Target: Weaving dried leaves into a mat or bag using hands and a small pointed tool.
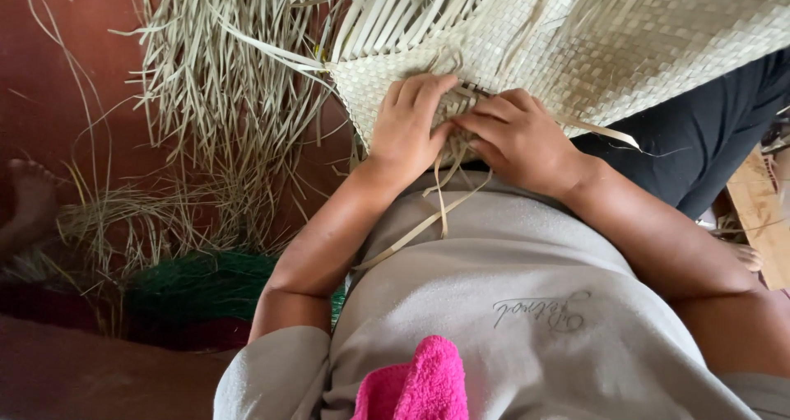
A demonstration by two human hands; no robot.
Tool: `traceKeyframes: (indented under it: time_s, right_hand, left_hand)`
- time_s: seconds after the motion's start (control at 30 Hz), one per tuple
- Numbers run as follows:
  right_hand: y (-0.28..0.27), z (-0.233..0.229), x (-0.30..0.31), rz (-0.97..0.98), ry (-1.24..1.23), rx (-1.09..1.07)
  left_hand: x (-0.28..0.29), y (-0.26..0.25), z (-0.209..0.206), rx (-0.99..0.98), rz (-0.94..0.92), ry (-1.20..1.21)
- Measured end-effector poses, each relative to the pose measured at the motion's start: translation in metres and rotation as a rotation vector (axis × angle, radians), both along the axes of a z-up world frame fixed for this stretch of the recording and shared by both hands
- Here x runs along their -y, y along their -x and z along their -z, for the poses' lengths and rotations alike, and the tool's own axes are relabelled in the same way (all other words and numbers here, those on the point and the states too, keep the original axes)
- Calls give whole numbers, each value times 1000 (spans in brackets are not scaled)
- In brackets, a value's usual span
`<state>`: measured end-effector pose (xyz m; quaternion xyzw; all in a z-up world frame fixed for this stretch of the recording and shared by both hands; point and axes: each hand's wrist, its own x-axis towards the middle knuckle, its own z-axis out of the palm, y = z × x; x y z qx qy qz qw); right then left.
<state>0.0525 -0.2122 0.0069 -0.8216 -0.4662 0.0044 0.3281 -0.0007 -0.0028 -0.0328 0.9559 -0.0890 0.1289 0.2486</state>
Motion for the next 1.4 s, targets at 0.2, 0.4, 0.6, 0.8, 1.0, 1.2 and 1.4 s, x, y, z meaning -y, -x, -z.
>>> traceKeyframes:
  time_s: [0.2,0.4,0.6,0.8,1.0,1.2,1.4]
  right_hand:
    - [-4,28,31,132,-78,-98]
    - [-13,53,37,283,129,-59]
    - [-15,74,33,263,229,-75]
    - [-27,23,19,154,193,-49]
    - [-27,-10,21,163,28,-290]
    - [-11,-1,28,16,96,-310]
    - [-10,9,26,44,90,-213]
  left_hand:
    - [2,5,5,119,42,-275]
    - [2,4,15,197,91,-211]
    - [1,9,27,173,45,-157]
    - [-7,4,1,33,130,131]
    - [-17,6,-29,-20,-60,641]
    - [-27,3,-58,49,-75,511]
    - [-12,4,-50,-19,118,517]
